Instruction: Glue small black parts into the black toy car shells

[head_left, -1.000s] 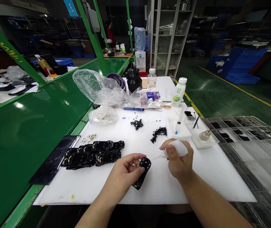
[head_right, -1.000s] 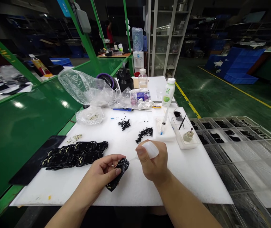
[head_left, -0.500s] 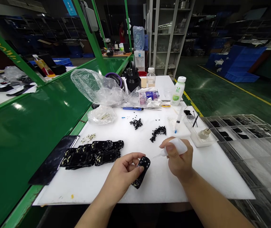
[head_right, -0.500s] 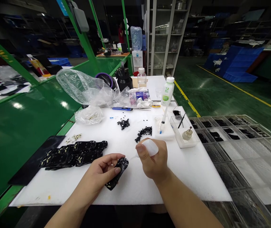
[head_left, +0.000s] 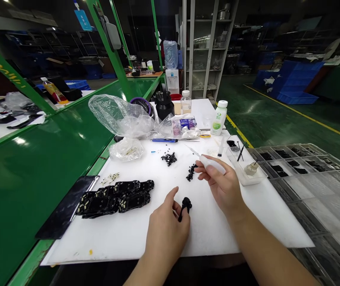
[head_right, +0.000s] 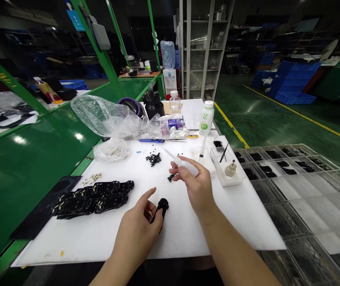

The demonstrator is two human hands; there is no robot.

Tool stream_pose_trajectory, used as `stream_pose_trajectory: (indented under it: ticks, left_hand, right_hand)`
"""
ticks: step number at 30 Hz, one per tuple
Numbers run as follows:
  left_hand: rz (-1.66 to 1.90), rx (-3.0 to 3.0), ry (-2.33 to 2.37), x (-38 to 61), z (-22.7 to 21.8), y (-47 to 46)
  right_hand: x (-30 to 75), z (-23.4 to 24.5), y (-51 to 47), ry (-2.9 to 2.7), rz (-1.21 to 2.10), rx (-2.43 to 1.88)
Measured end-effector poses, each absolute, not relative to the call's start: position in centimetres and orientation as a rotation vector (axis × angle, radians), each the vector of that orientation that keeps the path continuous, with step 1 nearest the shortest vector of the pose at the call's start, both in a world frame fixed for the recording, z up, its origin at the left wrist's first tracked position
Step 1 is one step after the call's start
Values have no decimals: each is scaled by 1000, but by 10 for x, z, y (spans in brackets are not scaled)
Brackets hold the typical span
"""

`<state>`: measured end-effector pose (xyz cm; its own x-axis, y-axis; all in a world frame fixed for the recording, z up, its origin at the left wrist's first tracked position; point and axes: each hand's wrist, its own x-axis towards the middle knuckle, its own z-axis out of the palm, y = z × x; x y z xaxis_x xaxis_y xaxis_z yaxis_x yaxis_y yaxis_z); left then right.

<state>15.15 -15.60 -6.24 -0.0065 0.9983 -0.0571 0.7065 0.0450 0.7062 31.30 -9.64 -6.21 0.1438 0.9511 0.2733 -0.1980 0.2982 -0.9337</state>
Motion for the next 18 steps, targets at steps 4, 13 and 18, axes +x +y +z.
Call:
stream_pose_trajectory:
  ticks: [4,13,18]
  left_hand:
    - [411,1986,1986,151,-59,-160]
    - [20,2307,1982,155,-42,-188]
    - [-35,2404,1991,156,-36,-189]
  right_hand:
    - [313,-59,-96,-1262,833,-1105]
    - [310,-69,-96,-1432,465,-1416]
    - [310,-70,-96,-1575,366,-1503]
